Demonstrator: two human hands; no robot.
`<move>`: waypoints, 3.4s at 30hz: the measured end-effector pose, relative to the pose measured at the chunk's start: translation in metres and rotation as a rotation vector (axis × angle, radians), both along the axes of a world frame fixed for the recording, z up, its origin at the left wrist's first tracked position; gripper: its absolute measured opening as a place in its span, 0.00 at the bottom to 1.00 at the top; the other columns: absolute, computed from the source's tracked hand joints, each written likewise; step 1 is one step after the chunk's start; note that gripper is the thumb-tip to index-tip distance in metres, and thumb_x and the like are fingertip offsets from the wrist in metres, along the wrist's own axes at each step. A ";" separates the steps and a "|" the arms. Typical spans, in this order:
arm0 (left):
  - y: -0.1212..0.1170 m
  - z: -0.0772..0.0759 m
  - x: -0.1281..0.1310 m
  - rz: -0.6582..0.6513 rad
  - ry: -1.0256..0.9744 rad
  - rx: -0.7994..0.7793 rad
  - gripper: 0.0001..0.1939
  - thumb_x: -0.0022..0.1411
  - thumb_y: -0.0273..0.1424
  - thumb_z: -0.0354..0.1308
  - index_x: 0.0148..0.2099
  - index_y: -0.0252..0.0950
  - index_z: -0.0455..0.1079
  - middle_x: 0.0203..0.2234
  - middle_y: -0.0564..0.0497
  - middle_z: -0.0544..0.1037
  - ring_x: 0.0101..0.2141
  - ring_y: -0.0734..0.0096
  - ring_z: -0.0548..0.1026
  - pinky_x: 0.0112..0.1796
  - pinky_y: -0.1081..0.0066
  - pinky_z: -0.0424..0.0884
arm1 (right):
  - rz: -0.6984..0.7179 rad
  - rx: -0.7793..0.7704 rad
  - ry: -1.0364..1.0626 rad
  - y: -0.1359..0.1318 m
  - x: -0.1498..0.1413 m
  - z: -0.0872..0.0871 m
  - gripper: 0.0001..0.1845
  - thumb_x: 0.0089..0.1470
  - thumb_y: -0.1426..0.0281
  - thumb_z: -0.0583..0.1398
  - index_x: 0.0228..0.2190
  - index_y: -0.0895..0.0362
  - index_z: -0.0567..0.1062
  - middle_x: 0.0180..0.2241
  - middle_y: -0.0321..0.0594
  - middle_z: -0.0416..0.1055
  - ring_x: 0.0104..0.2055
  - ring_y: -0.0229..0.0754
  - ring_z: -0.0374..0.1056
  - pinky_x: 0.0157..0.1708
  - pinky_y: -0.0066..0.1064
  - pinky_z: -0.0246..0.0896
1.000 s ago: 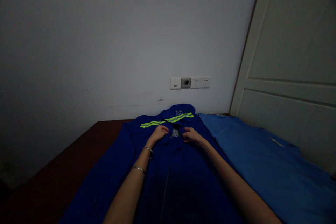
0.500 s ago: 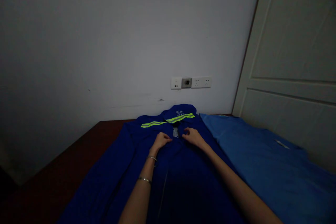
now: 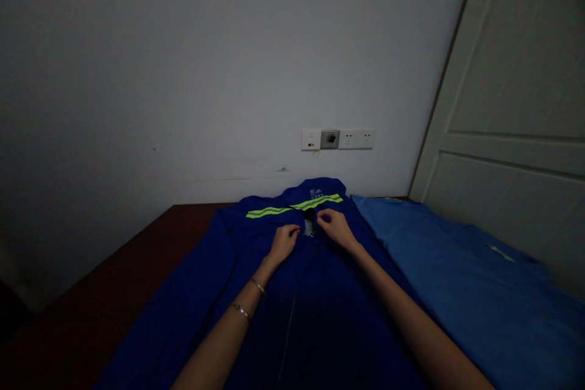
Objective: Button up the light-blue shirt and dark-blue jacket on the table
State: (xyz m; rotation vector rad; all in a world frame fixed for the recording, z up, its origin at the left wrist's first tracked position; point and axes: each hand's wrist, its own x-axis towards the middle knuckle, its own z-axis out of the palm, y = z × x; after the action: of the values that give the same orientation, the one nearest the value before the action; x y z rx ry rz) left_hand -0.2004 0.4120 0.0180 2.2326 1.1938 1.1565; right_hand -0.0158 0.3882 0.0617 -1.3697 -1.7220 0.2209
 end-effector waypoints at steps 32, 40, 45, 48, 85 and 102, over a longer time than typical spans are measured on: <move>0.023 0.005 -0.004 -0.286 0.234 -0.020 0.06 0.51 0.29 0.60 0.34 0.36 0.76 0.31 0.49 0.77 0.35 0.68 0.71 0.37 0.73 0.63 | 0.284 -0.615 0.279 0.023 0.020 -0.006 0.16 0.38 0.76 0.52 0.30 0.63 0.77 0.17 0.32 0.67 0.18 0.31 0.57 0.20 0.21 0.51; 0.027 0.004 -0.007 -0.317 0.265 0.054 0.06 0.54 0.27 0.57 0.32 0.36 0.76 0.31 0.49 0.77 0.36 0.68 0.69 0.42 0.69 0.61 | 0.339 -0.482 0.153 0.029 0.018 -0.010 0.13 0.41 0.72 0.55 0.28 0.62 0.77 0.21 0.34 0.70 0.20 0.32 0.59 0.20 0.21 0.51; 0.024 0.006 -0.006 -0.257 0.225 0.108 0.08 0.58 0.30 0.54 0.35 0.36 0.75 0.32 0.48 0.76 0.38 0.66 0.68 0.43 0.68 0.62 | 0.330 -0.386 0.121 0.032 0.011 -0.015 0.12 0.44 0.70 0.55 0.28 0.62 0.77 0.25 0.36 0.73 0.26 0.36 0.65 0.27 0.23 0.58; 0.021 0.009 -0.006 -0.236 0.214 0.156 0.08 0.59 0.31 0.54 0.34 0.35 0.74 0.30 0.48 0.75 0.38 0.67 0.68 0.42 0.69 0.62 | 0.305 -0.348 0.084 0.033 0.005 -0.017 0.13 0.46 0.70 0.55 0.29 0.62 0.77 0.26 0.37 0.74 0.27 0.37 0.66 0.29 0.24 0.59; 0.012 0.011 -0.001 -0.048 0.421 0.363 0.11 0.62 0.30 0.49 0.32 0.32 0.70 0.29 0.47 0.74 0.36 0.66 0.67 0.37 0.68 0.60 | 0.405 -0.323 0.007 0.032 0.000 -0.011 0.18 0.46 0.62 0.56 0.29 0.64 0.78 0.27 0.40 0.74 0.28 0.39 0.65 0.29 0.27 0.57; 0.012 0.007 0.003 -0.055 0.351 0.325 0.09 0.61 0.26 0.49 0.32 0.33 0.69 0.28 0.47 0.72 0.35 0.67 0.66 0.37 0.68 0.62 | 0.417 -0.483 0.156 0.028 0.000 -0.013 0.16 0.43 0.65 0.59 0.32 0.64 0.78 0.23 0.38 0.72 0.23 0.35 0.63 0.25 0.26 0.57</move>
State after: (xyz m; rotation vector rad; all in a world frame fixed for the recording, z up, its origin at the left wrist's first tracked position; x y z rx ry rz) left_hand -0.1972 0.4236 0.0248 2.7864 1.1224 1.0252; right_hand -0.0158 0.4163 0.0484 -1.2590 -1.8754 1.0045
